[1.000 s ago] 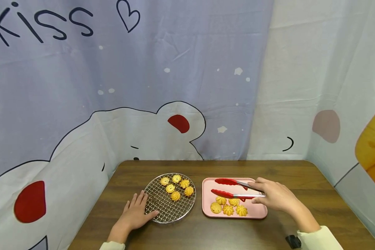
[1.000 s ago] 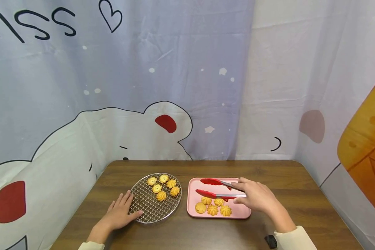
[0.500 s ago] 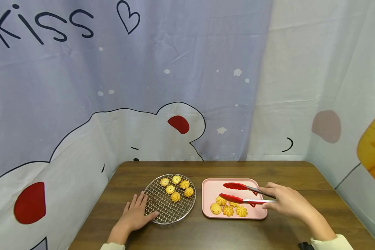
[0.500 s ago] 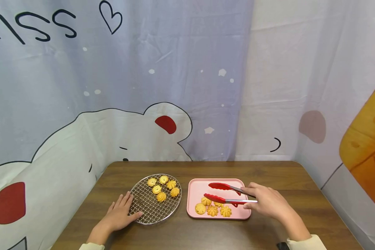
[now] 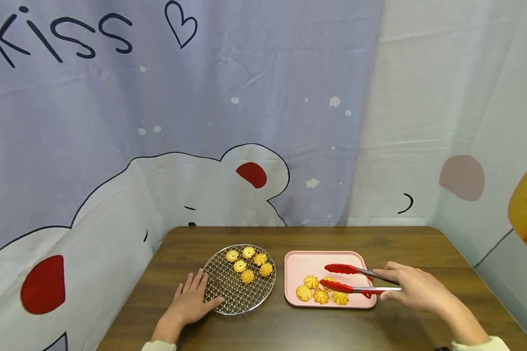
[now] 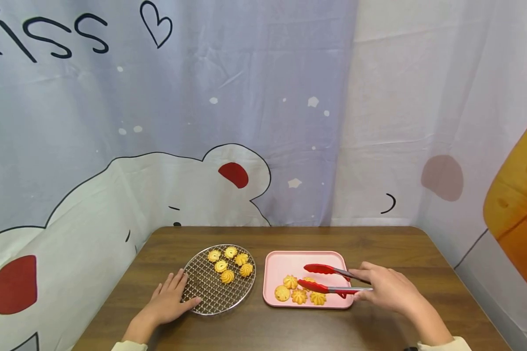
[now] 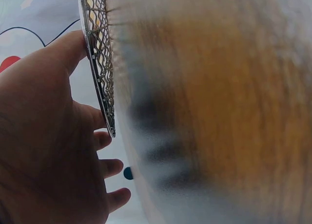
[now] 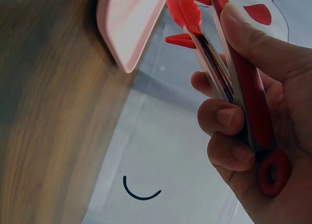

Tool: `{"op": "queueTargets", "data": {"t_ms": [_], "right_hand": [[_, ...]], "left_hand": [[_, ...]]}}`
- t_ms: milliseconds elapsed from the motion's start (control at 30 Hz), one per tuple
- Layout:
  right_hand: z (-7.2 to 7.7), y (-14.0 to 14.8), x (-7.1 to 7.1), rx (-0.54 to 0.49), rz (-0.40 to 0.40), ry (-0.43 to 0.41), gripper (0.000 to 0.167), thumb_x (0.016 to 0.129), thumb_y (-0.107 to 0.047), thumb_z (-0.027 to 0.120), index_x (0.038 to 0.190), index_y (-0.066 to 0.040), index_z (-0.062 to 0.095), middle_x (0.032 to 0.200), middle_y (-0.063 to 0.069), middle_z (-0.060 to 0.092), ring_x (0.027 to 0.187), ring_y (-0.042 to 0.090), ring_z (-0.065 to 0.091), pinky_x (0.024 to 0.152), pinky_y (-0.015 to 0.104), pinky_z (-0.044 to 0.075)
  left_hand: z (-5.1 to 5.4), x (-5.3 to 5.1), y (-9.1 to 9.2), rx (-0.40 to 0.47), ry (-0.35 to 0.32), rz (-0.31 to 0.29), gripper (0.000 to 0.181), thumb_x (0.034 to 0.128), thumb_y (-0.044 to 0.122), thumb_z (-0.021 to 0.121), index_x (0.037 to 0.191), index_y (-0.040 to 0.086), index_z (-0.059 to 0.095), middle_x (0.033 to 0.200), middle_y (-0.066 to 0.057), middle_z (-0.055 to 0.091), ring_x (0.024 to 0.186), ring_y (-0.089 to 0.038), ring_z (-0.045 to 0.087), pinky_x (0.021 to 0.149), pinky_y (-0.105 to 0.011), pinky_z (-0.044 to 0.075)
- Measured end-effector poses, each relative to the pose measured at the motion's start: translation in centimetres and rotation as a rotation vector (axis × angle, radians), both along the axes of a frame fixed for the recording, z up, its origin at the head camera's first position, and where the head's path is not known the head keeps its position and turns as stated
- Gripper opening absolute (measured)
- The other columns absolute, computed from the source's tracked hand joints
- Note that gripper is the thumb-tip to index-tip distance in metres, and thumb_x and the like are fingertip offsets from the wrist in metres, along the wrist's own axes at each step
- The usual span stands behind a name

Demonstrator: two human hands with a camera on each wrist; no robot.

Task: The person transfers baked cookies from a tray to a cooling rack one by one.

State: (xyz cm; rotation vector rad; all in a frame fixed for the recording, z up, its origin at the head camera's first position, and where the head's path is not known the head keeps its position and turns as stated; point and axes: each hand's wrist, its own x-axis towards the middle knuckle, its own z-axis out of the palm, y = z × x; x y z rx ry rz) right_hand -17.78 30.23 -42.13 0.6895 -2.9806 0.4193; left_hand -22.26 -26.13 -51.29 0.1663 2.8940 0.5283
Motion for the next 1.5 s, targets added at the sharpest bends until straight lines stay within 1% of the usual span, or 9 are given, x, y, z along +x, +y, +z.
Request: {"op": "queueTargets", "data": {"t_ms": [167,433,667,900,1033,1167,1300,1500], "right_hand": [[0.1,0.6,0.2,0.007,-0.009,-0.022,0.064,0.079,-0.059,0.077,0.131,-0.021,0.071,0.097,-0.024,0.055,0.07,-0.005,0.046,0.056,0.023,0.037],[-0.1,1.2,0.2,0.027,-0.001,-0.009,0.06,0.078,-0.054,0.079,0.128,-0.021,0.072,0.098,-0.025,0.057,0.07,-0.006,0.047,0.057,0.025,0.04],[-0.2,1.0,0.0,0.039,0.007,-0.033,0.061,0.078,-0.056,0.079,0.128,-0.021,0.073,0.098,-0.024,0.056,0.069,-0.006,0.046,0.057,0.025,0.04],[0.0,0.5,-0.4,0.05,0.021,-0.019,0.058,0.077,-0.05,0.083,0.126,-0.02,0.074,0.094,-0.024,0.055,0.067,-0.005,0.046,0.056,0.025,0.038],[0.3,0.1,-0.7,0.068,0.026,-0.025,0.057,0.077,-0.047,0.084,0.126,-0.02,0.074,0.092,-0.023,0.054,0.067,-0.004,0.046,0.055,0.025,0.038],[0.6,-0.3,-1.1,0.084,0.036,-0.035,0.054,0.078,-0.041,0.085,0.125,-0.018,0.074,0.095,-0.018,0.056,0.068,-0.002,0.048,0.057,0.027,0.041],[0.8,-0.6,-1.4,0.098,0.043,-0.036,0.053,0.077,-0.039,0.085,0.123,-0.015,0.075,0.097,-0.014,0.059,0.069,0.0,0.05,0.057,0.03,0.043],[0.5,-0.6,-1.4,0.096,0.047,-0.036,0.052,0.077,-0.039,0.086,0.123,-0.016,0.075,0.093,-0.019,0.056,0.067,-0.001,0.047,0.057,0.028,0.041]], "left_hand": [[-0.1,0.0,0.0,-0.003,0.009,-0.001,0.1,0.0921,0.067,0.058,0.157,-0.003,0.029,0.167,-0.024,0.015,0.151,-0.051,0.009,0.116,-0.072,0.006],[0.0,0.1,0.0,-0.002,0.008,-0.001,0.1,0.0922,0.066,0.059,0.157,-0.004,0.029,0.166,-0.024,0.016,0.151,-0.051,0.01,0.116,-0.072,0.006],[0.0,0.1,0.1,-0.003,0.0,0.005,0.1,0.092,0.067,0.059,0.158,-0.003,0.029,0.167,-0.024,0.016,0.152,-0.051,0.009,0.117,-0.072,0.006],[-0.1,0.1,0.0,-0.001,-0.004,0.006,0.101,0.0917,0.067,0.059,0.157,-0.003,0.029,0.167,-0.024,0.016,0.151,-0.051,0.009,0.116,-0.072,0.007],[-0.2,0.0,0.0,0.002,-0.009,0.005,0.101,0.0914,0.068,0.059,0.158,-0.003,0.029,0.167,-0.023,0.015,0.152,-0.051,0.009,0.117,-0.072,0.006],[-0.4,-0.2,-0.1,-0.005,-0.008,0.004,0.102,0.0913,0.069,0.058,0.158,-0.002,0.028,0.167,-0.023,0.015,0.152,-0.051,0.009,0.116,-0.072,0.006],[-0.6,-0.3,-0.2,-0.012,-0.001,0.002,0.102,0.0912,0.069,0.057,0.158,-0.002,0.028,0.167,-0.023,0.015,0.152,-0.051,0.009,0.116,-0.073,0.007],[-0.3,-0.2,-0.2,-0.013,0.002,-0.005,0.101,0.0918,0.067,0.058,0.158,-0.002,0.028,0.167,-0.024,0.016,0.151,-0.051,0.01,0.116,-0.073,0.007]]}}
